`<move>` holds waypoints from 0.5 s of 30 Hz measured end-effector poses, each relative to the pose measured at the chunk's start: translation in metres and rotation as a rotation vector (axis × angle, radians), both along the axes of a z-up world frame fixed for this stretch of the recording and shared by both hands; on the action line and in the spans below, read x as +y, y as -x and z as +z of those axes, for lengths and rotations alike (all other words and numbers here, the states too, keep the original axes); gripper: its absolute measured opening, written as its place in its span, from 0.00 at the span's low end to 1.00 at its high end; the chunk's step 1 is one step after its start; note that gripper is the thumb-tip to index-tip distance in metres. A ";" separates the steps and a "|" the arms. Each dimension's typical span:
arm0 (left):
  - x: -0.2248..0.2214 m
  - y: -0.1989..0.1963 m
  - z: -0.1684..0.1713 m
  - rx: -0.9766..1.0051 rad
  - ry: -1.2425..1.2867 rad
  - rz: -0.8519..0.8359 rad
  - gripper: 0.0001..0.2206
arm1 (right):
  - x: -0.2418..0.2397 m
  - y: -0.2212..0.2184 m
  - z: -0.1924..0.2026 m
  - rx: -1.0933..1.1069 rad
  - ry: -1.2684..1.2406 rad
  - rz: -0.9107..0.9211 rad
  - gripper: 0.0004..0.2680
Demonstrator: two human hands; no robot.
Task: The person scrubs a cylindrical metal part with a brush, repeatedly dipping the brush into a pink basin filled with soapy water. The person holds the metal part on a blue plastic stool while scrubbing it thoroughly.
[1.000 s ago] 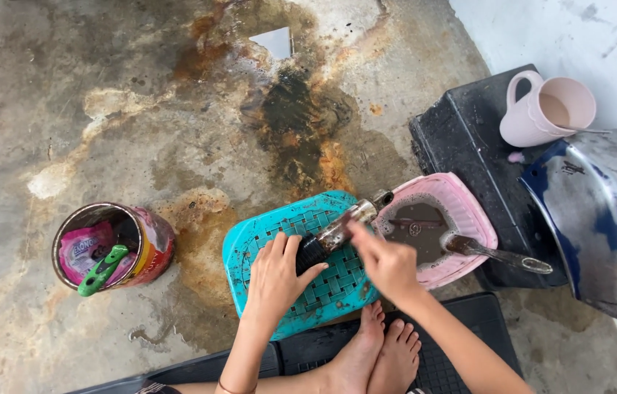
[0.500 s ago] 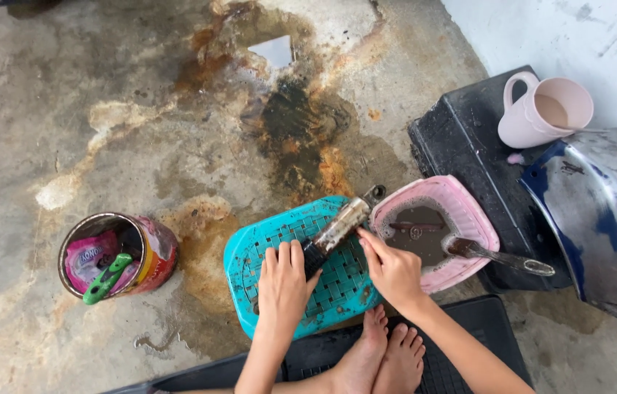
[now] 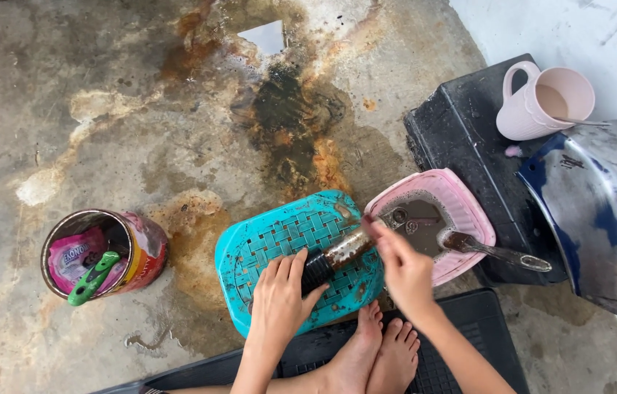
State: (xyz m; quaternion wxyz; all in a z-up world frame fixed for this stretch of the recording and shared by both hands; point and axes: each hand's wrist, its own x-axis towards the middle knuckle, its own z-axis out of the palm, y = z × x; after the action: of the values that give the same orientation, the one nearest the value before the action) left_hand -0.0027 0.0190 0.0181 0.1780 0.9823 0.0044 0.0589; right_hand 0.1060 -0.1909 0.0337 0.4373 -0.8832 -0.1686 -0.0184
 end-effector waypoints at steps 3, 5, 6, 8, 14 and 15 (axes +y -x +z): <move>-0.011 -0.002 0.005 -0.019 0.002 0.032 0.30 | 0.022 0.045 -0.001 -0.493 0.189 0.294 0.17; -0.011 -0.002 0.006 -0.022 -0.046 0.043 0.30 | 0.014 0.021 -0.008 -0.457 0.203 0.264 0.15; -0.010 -0.005 0.006 -0.035 -0.092 0.055 0.30 | 0.010 0.006 -0.011 -0.430 0.219 0.234 0.13; -0.010 -0.006 0.006 -0.022 -0.101 0.051 0.32 | 0.009 -0.004 -0.019 -0.412 0.210 0.167 0.13; -0.010 -0.010 0.007 -0.030 -0.156 0.025 0.29 | 0.014 0.002 -0.019 -0.436 0.135 0.349 0.14; -0.012 -0.009 0.008 -0.046 -0.184 0.047 0.28 | 0.013 -0.007 -0.025 -0.476 0.127 0.304 0.11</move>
State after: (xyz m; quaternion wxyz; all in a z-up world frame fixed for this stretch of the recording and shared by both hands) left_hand 0.0066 0.0075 0.0261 0.0856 0.9925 0.0180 0.0858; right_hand 0.1134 -0.1782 0.0092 0.3272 -0.8442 -0.3976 -0.1490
